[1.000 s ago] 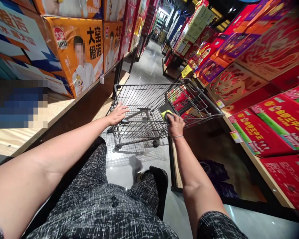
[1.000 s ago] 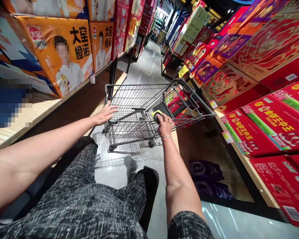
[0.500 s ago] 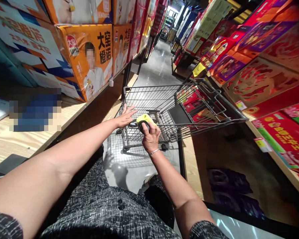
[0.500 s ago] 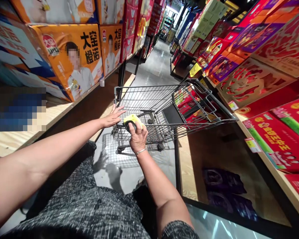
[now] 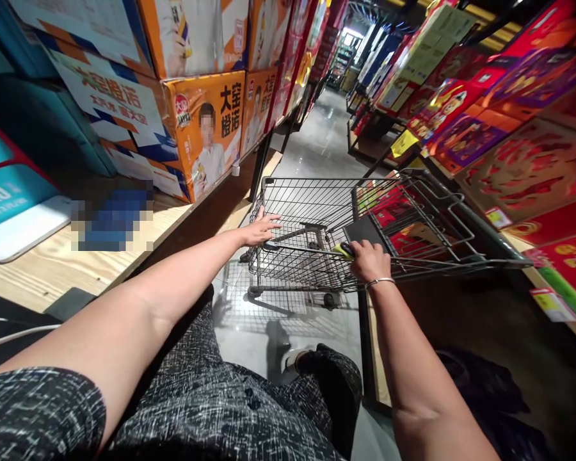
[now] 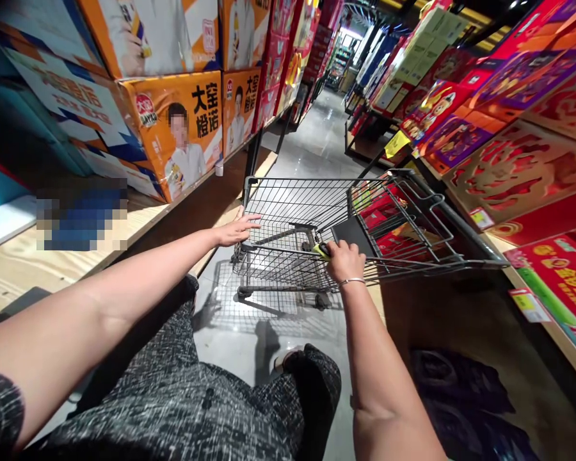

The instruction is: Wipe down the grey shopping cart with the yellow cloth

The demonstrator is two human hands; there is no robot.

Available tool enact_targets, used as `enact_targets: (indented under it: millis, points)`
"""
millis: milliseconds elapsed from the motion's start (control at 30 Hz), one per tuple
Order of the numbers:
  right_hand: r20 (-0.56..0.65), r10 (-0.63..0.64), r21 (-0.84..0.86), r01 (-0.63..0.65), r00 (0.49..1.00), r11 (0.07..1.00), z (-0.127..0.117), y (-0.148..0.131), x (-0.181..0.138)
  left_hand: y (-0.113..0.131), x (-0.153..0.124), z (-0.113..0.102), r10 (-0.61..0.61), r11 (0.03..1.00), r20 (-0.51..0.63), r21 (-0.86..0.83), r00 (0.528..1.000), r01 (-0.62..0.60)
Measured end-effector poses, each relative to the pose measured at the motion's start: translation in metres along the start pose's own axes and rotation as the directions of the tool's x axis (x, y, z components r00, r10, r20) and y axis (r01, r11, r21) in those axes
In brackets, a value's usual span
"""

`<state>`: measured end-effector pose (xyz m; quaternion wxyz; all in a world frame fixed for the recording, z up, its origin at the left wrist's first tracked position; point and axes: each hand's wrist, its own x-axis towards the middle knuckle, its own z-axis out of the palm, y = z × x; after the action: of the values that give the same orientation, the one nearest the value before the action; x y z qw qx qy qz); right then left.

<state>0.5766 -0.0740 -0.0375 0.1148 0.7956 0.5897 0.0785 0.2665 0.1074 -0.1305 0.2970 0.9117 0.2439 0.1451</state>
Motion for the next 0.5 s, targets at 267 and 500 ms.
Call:
enact_targets:
  millis: [267, 500]
  points:
    - [-0.092, 0.014, 0.015, -0.013, 0.996, 1.0, -0.003, -0.03, -0.028, 0.027, 0.004, -0.022, -0.17, 0.957, -0.15, 0.209, 0.974, 0.2]
    - [-0.337, -0.012, 0.152, 0.067, 0.942, 0.986, 0.011, -0.062, -0.045, 0.081, -0.006, -0.005, -0.111, 0.967, -0.136, 0.212, 0.984, 0.139]
